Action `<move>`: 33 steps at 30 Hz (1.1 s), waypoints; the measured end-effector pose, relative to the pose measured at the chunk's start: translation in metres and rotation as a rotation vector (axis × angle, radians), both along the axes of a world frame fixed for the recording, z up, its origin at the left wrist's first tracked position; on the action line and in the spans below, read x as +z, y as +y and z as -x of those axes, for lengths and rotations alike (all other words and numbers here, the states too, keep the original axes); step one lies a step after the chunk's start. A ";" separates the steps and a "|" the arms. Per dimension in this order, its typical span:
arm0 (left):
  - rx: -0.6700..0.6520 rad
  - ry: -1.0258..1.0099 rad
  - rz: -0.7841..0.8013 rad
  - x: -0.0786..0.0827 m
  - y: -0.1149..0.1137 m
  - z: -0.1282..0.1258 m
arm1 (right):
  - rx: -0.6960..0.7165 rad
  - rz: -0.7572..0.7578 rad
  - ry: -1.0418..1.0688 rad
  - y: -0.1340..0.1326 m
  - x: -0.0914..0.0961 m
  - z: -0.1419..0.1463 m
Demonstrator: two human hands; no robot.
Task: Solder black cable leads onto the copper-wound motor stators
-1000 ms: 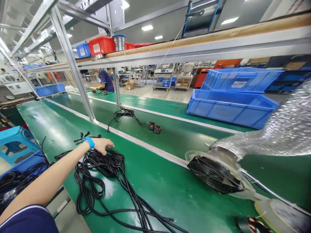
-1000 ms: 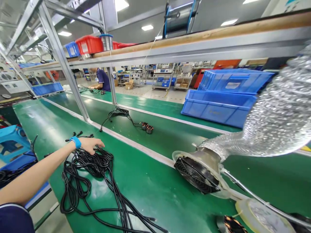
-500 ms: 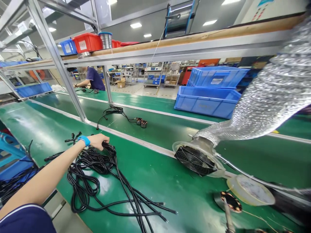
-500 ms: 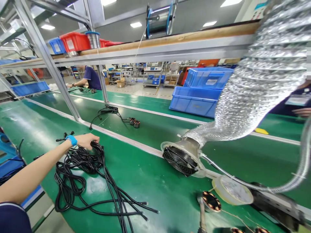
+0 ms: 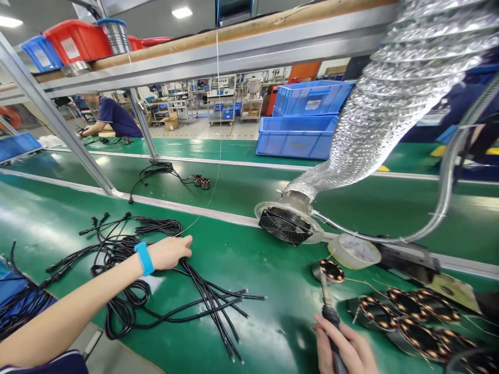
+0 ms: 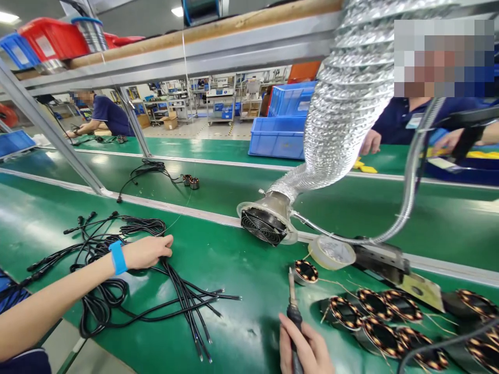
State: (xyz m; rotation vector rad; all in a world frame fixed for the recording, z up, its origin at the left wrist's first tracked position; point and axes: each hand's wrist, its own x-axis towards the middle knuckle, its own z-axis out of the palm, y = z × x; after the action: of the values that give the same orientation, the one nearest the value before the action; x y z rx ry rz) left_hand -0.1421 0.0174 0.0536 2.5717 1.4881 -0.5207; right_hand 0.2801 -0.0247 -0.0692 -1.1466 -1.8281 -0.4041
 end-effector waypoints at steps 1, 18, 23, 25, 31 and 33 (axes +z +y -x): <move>-0.011 0.025 0.006 -0.003 -0.003 -0.007 | 0.003 -0.010 0.001 0.000 0.002 0.002; -0.050 -0.114 -0.094 -0.005 0.018 -0.046 | 0.123 0.048 0.177 -0.002 0.021 0.011; -0.205 -0.386 0.093 -0.021 0.014 -0.090 | 0.077 0.050 0.245 -0.004 0.018 0.007; -0.134 -0.545 0.111 -0.026 0.020 -0.095 | 0.051 0.057 0.268 -0.003 0.018 0.005; 0.135 -0.717 -0.107 -0.054 0.040 -0.112 | -0.070 0.077 0.267 0.024 0.023 0.011; 0.194 -0.771 -0.126 -0.056 0.040 -0.117 | -0.157 0.114 0.245 0.039 0.026 0.016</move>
State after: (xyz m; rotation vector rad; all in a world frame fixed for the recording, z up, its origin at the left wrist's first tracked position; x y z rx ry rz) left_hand -0.0249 0.0576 -0.0025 2.2428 1.4500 0.5482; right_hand 0.2636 0.0144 -0.0433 -1.3607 -1.5696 -0.2385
